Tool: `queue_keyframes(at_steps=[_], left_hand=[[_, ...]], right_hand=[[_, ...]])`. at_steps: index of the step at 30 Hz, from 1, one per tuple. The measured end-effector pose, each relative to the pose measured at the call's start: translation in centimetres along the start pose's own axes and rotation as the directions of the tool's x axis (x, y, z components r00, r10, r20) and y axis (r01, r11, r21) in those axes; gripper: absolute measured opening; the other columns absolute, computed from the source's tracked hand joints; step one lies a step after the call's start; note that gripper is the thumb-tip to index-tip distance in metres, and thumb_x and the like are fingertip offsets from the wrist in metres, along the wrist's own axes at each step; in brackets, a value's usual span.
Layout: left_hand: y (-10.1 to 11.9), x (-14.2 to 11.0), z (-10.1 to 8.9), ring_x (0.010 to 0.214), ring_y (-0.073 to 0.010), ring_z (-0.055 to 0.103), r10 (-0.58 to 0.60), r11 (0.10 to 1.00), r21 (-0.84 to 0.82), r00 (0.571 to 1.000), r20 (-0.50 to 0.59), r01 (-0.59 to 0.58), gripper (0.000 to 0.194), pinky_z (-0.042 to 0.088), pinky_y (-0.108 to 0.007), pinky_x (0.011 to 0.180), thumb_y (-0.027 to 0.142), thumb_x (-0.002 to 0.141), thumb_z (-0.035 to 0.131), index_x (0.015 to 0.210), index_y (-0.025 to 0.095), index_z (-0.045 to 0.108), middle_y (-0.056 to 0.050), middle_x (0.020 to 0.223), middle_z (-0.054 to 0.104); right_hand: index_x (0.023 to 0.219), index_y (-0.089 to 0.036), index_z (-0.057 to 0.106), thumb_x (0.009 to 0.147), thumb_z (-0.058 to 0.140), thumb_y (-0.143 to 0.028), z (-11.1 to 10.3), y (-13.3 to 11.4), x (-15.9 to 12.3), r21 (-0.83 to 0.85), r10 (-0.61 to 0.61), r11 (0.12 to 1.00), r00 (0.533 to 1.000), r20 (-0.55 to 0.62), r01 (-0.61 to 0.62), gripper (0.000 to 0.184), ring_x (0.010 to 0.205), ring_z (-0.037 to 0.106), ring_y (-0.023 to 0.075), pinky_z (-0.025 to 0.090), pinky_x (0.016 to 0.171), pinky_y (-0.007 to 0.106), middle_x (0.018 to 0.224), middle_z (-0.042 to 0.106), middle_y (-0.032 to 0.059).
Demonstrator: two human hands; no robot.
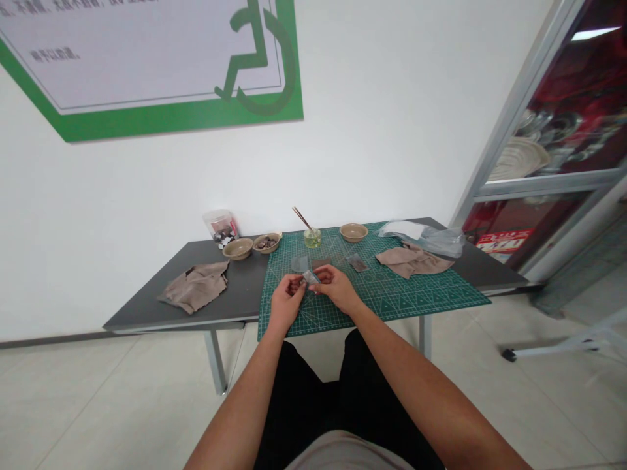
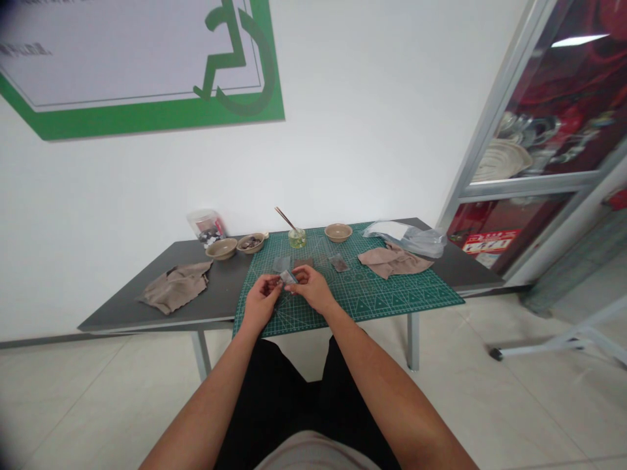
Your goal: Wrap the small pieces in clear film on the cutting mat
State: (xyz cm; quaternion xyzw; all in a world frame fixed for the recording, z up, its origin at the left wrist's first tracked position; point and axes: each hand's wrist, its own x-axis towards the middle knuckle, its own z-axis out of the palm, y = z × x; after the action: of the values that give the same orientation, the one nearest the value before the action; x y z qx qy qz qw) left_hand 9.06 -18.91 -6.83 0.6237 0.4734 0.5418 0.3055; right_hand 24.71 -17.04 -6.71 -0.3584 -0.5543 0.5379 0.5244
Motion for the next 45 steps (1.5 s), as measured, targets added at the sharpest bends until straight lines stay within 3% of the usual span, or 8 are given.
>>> queue_keyframes(at_steps=[8, 15, 21, 25, 28, 32, 38, 45], left_hand=[[0.0, 0.0, -0.1, 0.066, -0.0105, 0.053, 0.009, 0.999, 0.037, 1.000, 0.028, -0.010, 0.021, 0.043, -0.022, 0.063, 0.034, 0.079, 0.059, 0.093, 0.019, 0.058, 0.001, 0.076, 0.059], [-0.2, 0.0, 0.0, 0.067, -0.0113, 0.056, 0.021, 0.999, 0.050, 1.000, 0.009, -0.021, 0.019, 0.044, -0.023, 0.064, 0.033, 0.079, 0.059, 0.092, 0.019, 0.058, 0.000, 0.077, 0.061], [0.0, 0.0, 0.0, 0.074, -0.0145, 0.062, -0.027, 0.999, 0.028, 0.999, 0.043, 0.025, 0.022, 0.048, -0.027, 0.071, 0.030, 0.077, 0.061, 0.094, 0.018, 0.061, -0.003, 0.082, 0.067], [0.5, 0.0, -0.1, 0.071, -0.0142, 0.061, -0.017, 0.995, 0.103, 0.996, 0.085, 0.009, 0.014, 0.047, -0.026, 0.068, 0.030, 0.075, 0.062, 0.084, 0.019, 0.065, -0.002, 0.080, 0.066], [0.9, 0.0, -0.2, 0.073, -0.0132, 0.058, 0.058, 0.986, 0.149, 0.995, 0.084, -0.070, 0.012, 0.046, -0.025, 0.068, 0.028, 0.076, 0.061, 0.081, 0.019, 0.065, -0.002, 0.082, 0.063], [1.1, -0.2, -0.2, 0.063, -0.0115, 0.054, 0.005, 0.984, 0.177, 0.996, 0.087, -0.021, 0.012, 0.042, -0.022, 0.061, 0.029, 0.076, 0.060, 0.082, 0.019, 0.063, 0.002, 0.069, 0.059], [1.0, -0.4, -0.2, 0.059, -0.0102, 0.049, 0.003, 0.983, 0.182, 0.998, 0.065, -0.015, 0.012, 0.039, -0.021, 0.058, 0.030, 0.075, 0.059, 0.075, 0.018, 0.059, 0.004, 0.064, 0.055], [1.2, -0.4, -0.1, 0.055, -0.0087, 0.043, -0.015, 0.951, 0.307, 0.999, -0.029, 0.023, 0.015, 0.033, -0.020, 0.055, 0.026, 0.072, 0.057, 0.062, 0.018, 0.050, 0.006, 0.056, 0.046]], right_hand=[[0.095, -0.019, 0.058, 0.065, 0.071, -0.024, 0.1, 0.6, 0.1, -0.150, -0.037, 0.988, 0.999, 0.017, 0.039, 0.033, 0.085, 0.065, 0.0183, 0.050, 0.079, 0.033, 0.094, 0.069, 0.0049], [0.084, -0.020, 0.055, 0.069, 0.064, -0.028, 0.0, 0.6, 0.0, -0.289, -0.053, 0.956, 0.998, -0.020, 0.045, 0.020, 0.083, 0.062, 0.0187, 0.047, 0.079, 0.034, 0.087, 0.067, 0.0023], [0.066, -0.020, 0.055, 0.069, 0.064, -0.023, 0.1, -0.5, -0.7, -0.551, -0.347, 0.793, 0.936, -0.061, 0.258, 0.010, 0.113, 0.049, 0.0234, 0.034, 0.099, 0.039, 0.119, 0.056, 0.0073], [0.075, -0.021, 0.055, 0.075, 0.057, -0.021, 0.5, -0.7, -1.1, -0.609, -0.354, 0.753, 0.934, -0.055, 0.249, 0.002, 0.086, 0.056, 0.0187, 0.042, 0.083, 0.033, 0.088, 0.060, 0.0034], [0.090, -0.023, 0.058, 0.078, 0.053, -0.020, 0.9, -0.5, -1.4, -0.623, -0.307, 0.748, 0.952, -0.016, 0.231, 0.013, 0.078, 0.058, 0.0179, 0.043, 0.078, 0.031, 0.082, 0.062, 0.0006], [0.110, -0.027, 0.061, 0.082, 0.052, -0.019, 1.1, -0.2, -1.6, -0.637, -0.307, 0.721, 0.950, 0.057, 0.272, 0.031, 0.094, 0.061, 0.0211, 0.044, 0.087, 0.036, 0.101, 0.067, 0.0028], [0.109, -0.026, 0.067, 0.082, 0.054, -0.014, 0.9, -0.1, -1.3, -0.669, -0.412, 0.641, 0.904, 0.115, 0.377, 0.033, 0.117, 0.052, 0.0219, 0.039, 0.102, 0.042, 0.130, 0.057, 0.0041], [0.127, -0.024, 0.055, 0.088, 0.044, -0.011, 1.2, 0.0, -1.8, -0.725, -0.394, 0.517, 0.879, 0.269, 0.454, 0.044, 0.116, 0.055, 0.0160, 0.043, 0.101, 0.036, 0.126, 0.060, 0.0032]])
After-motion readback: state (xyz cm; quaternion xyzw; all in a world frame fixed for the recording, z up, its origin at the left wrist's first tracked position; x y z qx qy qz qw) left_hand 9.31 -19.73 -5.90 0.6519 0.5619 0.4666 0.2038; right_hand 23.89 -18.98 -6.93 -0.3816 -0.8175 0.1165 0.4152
